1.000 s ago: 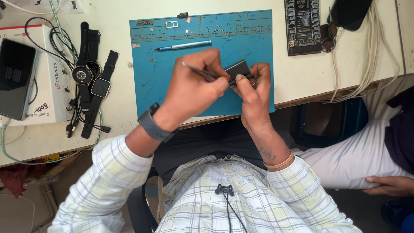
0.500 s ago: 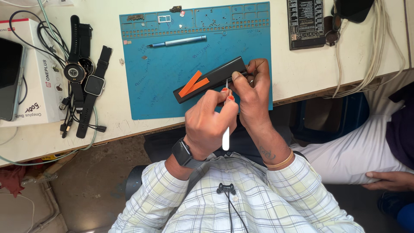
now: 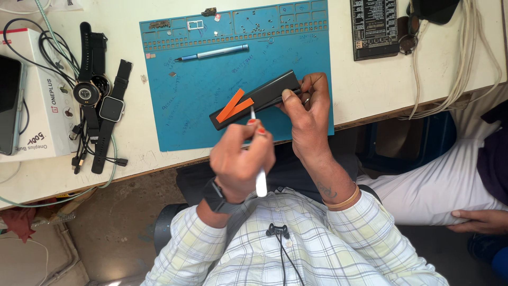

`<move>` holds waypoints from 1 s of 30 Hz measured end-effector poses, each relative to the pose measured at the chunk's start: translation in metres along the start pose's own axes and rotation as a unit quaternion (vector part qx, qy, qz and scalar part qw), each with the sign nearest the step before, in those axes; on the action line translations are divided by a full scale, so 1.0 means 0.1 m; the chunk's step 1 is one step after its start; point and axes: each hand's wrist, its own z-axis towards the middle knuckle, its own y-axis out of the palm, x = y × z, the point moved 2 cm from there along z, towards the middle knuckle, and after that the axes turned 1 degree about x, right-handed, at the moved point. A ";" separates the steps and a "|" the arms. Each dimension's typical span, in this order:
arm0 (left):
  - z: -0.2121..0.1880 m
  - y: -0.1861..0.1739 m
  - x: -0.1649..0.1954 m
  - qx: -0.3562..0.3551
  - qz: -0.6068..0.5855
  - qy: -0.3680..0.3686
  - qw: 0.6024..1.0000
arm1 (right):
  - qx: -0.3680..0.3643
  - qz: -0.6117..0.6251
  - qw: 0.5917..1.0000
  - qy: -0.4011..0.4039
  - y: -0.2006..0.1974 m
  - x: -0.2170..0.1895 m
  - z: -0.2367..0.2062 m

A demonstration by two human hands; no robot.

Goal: The person uses a pry tool and tweezers to separate the housing of a black power bank, revealing the internal battery. They then use the tweezers to manipulate adhesive strips and wires inside the casing.

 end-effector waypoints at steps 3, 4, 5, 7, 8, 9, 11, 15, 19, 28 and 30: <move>0.00 -0.13 -0.13 -0.023 -0.025 -0.010 0.999 | -0.004 -0.016 1.000 0.004 0.00 -0.02 0.01; -0.02 -0.14 -0.11 -0.021 -0.043 -0.012 0.999 | -0.001 -0.014 1.000 0.012 -0.02 -0.04 -0.01; -0.03 -0.14 -0.09 -0.015 -0.057 -0.012 0.998 | -0.002 -0.010 1.000 0.016 -0.02 -0.05 -0.01; -0.02 -0.09 -0.09 -0.002 -0.077 -0.002 0.997 | -0.003 0.002 1.000 0.016 0.00 -0.06 0.03; -0.02 -0.06 -0.07 0.002 -0.086 0.000 0.996 | -0.001 0.006 1.000 0.019 0.00 -0.06 0.02; -0.01 -0.03 -0.05 0.005 -0.097 0.002 0.995 | 0.002 0.009 1.000 0.023 0.00 -0.07 0.01; 0.02 0.04 -0.03 -0.001 -0.111 -0.018 0.994 | -0.005 0.008 1.000 0.019 0.00 -0.06 0.00; 0.07 0.09 -0.05 -0.010 -0.121 -0.035 0.992 | -0.009 0.004 1.000 0.011 -0.01 -0.04 0.01; 0.07 0.10 -0.05 -0.012 -0.135 -0.061 0.989 | -0.014 0.001 1.000 0.007 -0.02 -0.01 0.02; 0.04 0.17 0.03 -0.043 -0.010 0.076 0.996 | -0.010 -0.004 1.000 0.023 -0.05 -0.01 0.01; 0.06 0.23 0.04 -0.044 0.029 0.097 0.994 | -0.009 0.004 1.000 0.030 -0.04 -0.03 0.03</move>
